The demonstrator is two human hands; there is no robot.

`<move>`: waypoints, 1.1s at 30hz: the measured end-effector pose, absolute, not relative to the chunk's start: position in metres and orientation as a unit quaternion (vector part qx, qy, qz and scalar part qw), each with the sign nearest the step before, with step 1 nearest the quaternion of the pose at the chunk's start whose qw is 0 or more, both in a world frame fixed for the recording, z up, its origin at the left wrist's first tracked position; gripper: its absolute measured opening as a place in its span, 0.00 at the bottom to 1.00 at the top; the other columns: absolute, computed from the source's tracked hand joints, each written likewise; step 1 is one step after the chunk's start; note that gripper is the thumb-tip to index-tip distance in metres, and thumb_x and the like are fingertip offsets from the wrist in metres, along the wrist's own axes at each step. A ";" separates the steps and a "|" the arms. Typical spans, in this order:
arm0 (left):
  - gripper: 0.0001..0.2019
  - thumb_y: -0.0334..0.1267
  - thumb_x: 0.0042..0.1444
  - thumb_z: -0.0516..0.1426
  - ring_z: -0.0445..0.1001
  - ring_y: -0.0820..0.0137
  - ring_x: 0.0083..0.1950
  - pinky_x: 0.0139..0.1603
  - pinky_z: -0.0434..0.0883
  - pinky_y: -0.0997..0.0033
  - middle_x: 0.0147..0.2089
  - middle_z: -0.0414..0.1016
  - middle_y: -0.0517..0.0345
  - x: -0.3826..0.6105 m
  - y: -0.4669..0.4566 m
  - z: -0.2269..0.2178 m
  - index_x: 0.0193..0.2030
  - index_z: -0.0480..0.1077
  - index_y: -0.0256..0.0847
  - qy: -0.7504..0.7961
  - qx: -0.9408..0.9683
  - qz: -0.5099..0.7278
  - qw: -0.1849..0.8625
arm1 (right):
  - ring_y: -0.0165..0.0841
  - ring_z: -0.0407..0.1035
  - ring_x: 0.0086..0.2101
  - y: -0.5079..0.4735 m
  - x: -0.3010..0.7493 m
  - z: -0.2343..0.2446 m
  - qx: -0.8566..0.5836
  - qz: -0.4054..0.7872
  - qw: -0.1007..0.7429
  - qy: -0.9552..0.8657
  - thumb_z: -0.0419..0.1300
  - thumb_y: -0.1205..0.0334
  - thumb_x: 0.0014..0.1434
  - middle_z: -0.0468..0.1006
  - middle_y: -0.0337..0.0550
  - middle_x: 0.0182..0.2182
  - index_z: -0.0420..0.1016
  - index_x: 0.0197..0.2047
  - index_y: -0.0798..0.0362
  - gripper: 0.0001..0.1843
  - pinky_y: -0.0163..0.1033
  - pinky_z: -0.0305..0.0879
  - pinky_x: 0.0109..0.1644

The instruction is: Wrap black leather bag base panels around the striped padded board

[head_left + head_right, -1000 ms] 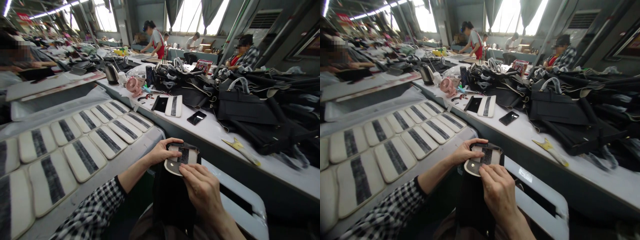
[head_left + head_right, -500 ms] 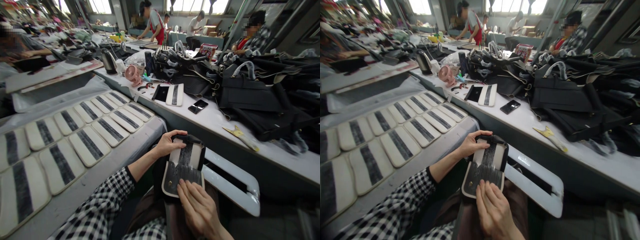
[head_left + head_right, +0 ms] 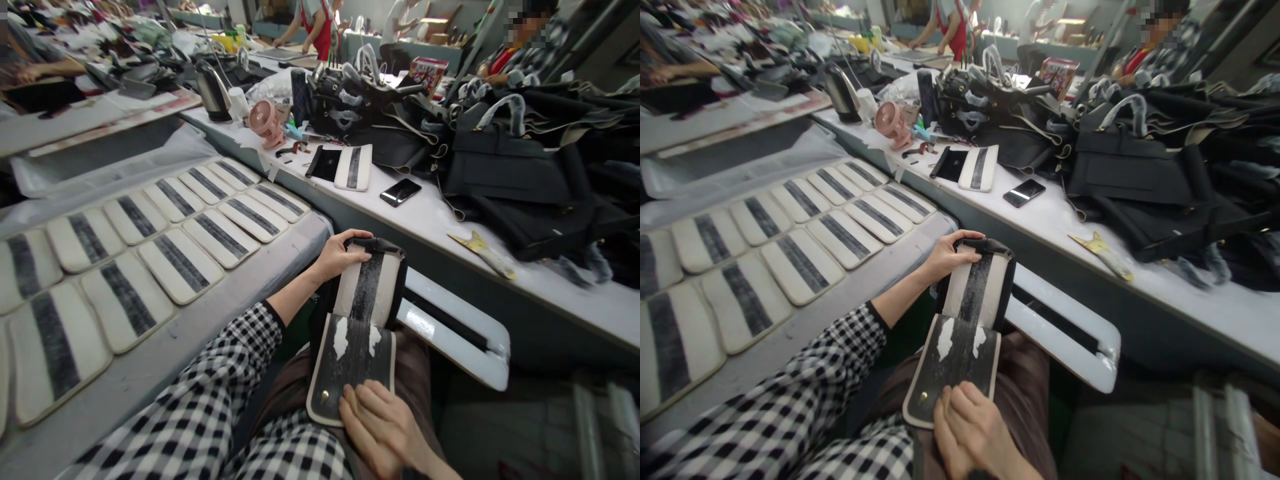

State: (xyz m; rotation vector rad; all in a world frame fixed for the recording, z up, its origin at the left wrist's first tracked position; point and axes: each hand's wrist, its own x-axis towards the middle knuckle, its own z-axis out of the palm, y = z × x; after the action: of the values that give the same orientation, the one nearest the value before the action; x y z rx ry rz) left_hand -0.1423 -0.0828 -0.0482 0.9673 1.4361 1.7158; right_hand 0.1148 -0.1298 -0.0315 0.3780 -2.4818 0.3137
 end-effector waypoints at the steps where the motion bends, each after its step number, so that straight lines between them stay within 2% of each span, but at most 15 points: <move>1: 0.25 0.32 0.43 0.67 0.76 0.70 0.37 0.43 0.71 0.72 0.40 0.80 0.55 -0.143 -0.082 -0.050 0.51 0.74 0.36 0.552 0.370 0.661 0.348 | 0.33 0.70 0.29 -0.132 0.115 -0.033 0.154 0.131 0.288 -0.936 0.45 0.80 0.64 0.78 0.49 0.26 0.78 0.36 0.64 0.20 0.40 0.69 0.39; 4: 0.25 0.32 0.43 0.67 0.75 0.71 0.36 0.42 0.71 0.72 0.39 0.79 0.55 -0.141 -0.082 -0.052 0.51 0.74 0.36 0.550 0.374 0.661 0.347 | 0.33 0.64 0.25 -0.138 0.113 -0.030 0.200 0.161 0.235 -0.938 0.45 0.77 0.65 0.71 0.45 0.21 0.75 0.28 0.60 0.20 0.41 0.62 0.30; 6: 0.25 0.31 0.43 0.67 0.74 0.71 0.35 0.41 0.70 0.73 0.38 0.79 0.56 -0.139 -0.083 -0.051 0.51 0.74 0.36 0.554 0.378 0.661 0.339 | 0.33 0.60 0.24 -0.139 0.106 -0.019 0.238 0.181 0.206 -0.932 0.45 0.75 0.65 0.68 0.44 0.20 0.71 0.25 0.57 0.21 0.42 0.56 0.27; 9: 0.25 0.33 0.43 0.68 0.74 0.71 0.36 0.40 0.69 0.73 0.38 0.78 0.56 -0.139 -0.085 -0.046 0.51 0.73 0.36 0.558 0.384 0.655 0.335 | 0.33 0.60 0.27 -0.127 0.087 0.012 0.259 0.246 0.150 -0.922 0.48 0.72 0.63 0.71 0.44 0.24 0.69 0.27 0.56 0.15 0.42 0.57 0.32; 11: 0.26 0.37 0.45 0.68 0.74 0.70 0.37 0.41 0.69 0.72 0.39 0.78 0.56 -0.141 -0.088 -0.042 0.53 0.72 0.37 0.548 0.394 0.650 0.348 | 0.33 0.62 0.30 -0.107 0.069 0.035 0.223 0.296 0.129 -0.920 0.51 0.70 0.63 0.74 0.43 0.27 0.70 0.30 0.56 0.11 0.42 0.60 0.37; 13: 0.27 0.43 0.50 0.67 0.74 0.68 0.40 0.43 0.70 0.71 0.43 0.78 0.54 -0.145 -0.092 -0.038 0.56 0.70 0.39 0.530 0.410 0.647 0.364 | 0.33 0.66 0.35 -0.081 0.049 0.049 0.157 0.304 0.164 -0.925 0.53 0.70 0.64 0.76 0.42 0.29 0.73 0.33 0.54 0.10 0.43 0.60 0.43; 15: 0.27 0.51 0.57 0.61 0.75 0.66 0.43 0.46 0.70 0.69 0.47 0.77 0.52 -0.147 -0.097 -0.037 0.59 0.68 0.40 0.501 0.401 0.662 0.387 | 0.36 0.68 0.41 -0.052 0.032 0.049 0.070 0.283 0.243 -0.925 0.58 0.67 0.64 0.79 0.41 0.32 0.76 0.35 0.52 0.06 0.47 0.60 0.51; 18: 0.30 0.60 0.63 0.49 0.75 0.63 0.48 0.51 0.70 0.64 0.52 0.76 0.49 -0.145 -0.105 -0.042 0.63 0.64 0.41 0.425 0.334 0.709 0.454 | 0.40 0.67 0.50 -0.016 0.015 0.025 -0.076 0.303 0.353 -0.882 0.62 0.65 0.61 0.81 0.41 0.38 0.79 0.37 0.48 0.04 0.50 0.60 0.57; 20: 0.32 0.62 0.64 0.45 0.74 0.59 0.54 0.57 0.68 0.59 0.55 0.75 0.47 -0.140 -0.110 -0.047 0.66 0.61 0.42 0.377 0.294 0.734 0.481 | 0.41 0.65 0.55 -0.001 0.009 0.006 -0.134 0.342 0.377 -0.850 0.62 0.63 0.60 0.81 0.41 0.43 0.80 0.37 0.47 0.04 0.52 0.61 0.60; 22: 0.33 0.62 0.65 0.44 0.69 0.57 0.61 0.64 0.63 0.57 0.61 0.71 0.48 -0.134 -0.116 -0.052 0.67 0.60 0.43 0.374 0.284 0.752 0.462 | 0.42 0.64 0.56 0.005 0.004 -0.008 -0.167 0.363 0.377 -0.835 0.63 0.61 0.59 0.81 0.42 0.46 0.80 0.36 0.47 0.04 0.53 0.60 0.62; 25: 0.32 0.56 0.63 0.53 0.61 0.58 0.68 0.70 0.56 0.57 0.68 0.64 0.51 -0.124 -0.127 -0.060 0.69 0.57 0.45 0.466 0.317 0.735 0.377 | 0.43 0.66 0.55 0.006 -0.003 -0.015 -0.205 0.383 0.367 -0.822 0.63 0.58 0.58 0.80 0.44 0.47 0.80 0.35 0.49 0.06 0.55 0.59 0.62; 28: 0.36 0.48 0.59 0.61 0.59 0.58 0.69 0.71 0.55 0.56 0.70 0.60 0.52 -0.112 -0.139 -0.065 0.71 0.53 0.45 0.572 0.342 0.682 0.302 | 0.44 0.70 0.51 0.008 -0.008 -0.016 -0.243 0.395 0.361 -0.809 0.63 0.57 0.57 0.80 0.47 0.47 0.80 0.35 0.50 0.07 0.55 0.62 0.61; 33: 0.33 0.43 0.60 0.60 0.57 0.58 0.71 0.72 0.54 0.54 0.71 0.58 0.51 -0.095 -0.148 -0.063 0.70 0.55 0.43 0.664 0.348 0.630 0.202 | 0.41 0.70 0.51 0.011 -0.012 -0.023 -0.264 0.379 0.362 -0.810 0.64 0.57 0.57 0.79 0.45 0.47 0.80 0.36 0.50 0.07 0.52 0.62 0.60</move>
State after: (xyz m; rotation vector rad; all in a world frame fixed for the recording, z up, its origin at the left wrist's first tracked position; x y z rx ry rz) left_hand -0.0951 -0.1482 -0.0635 0.9728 1.8529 1.7605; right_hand -0.0118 0.0109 -0.0226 -0.6789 -2.0860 0.9760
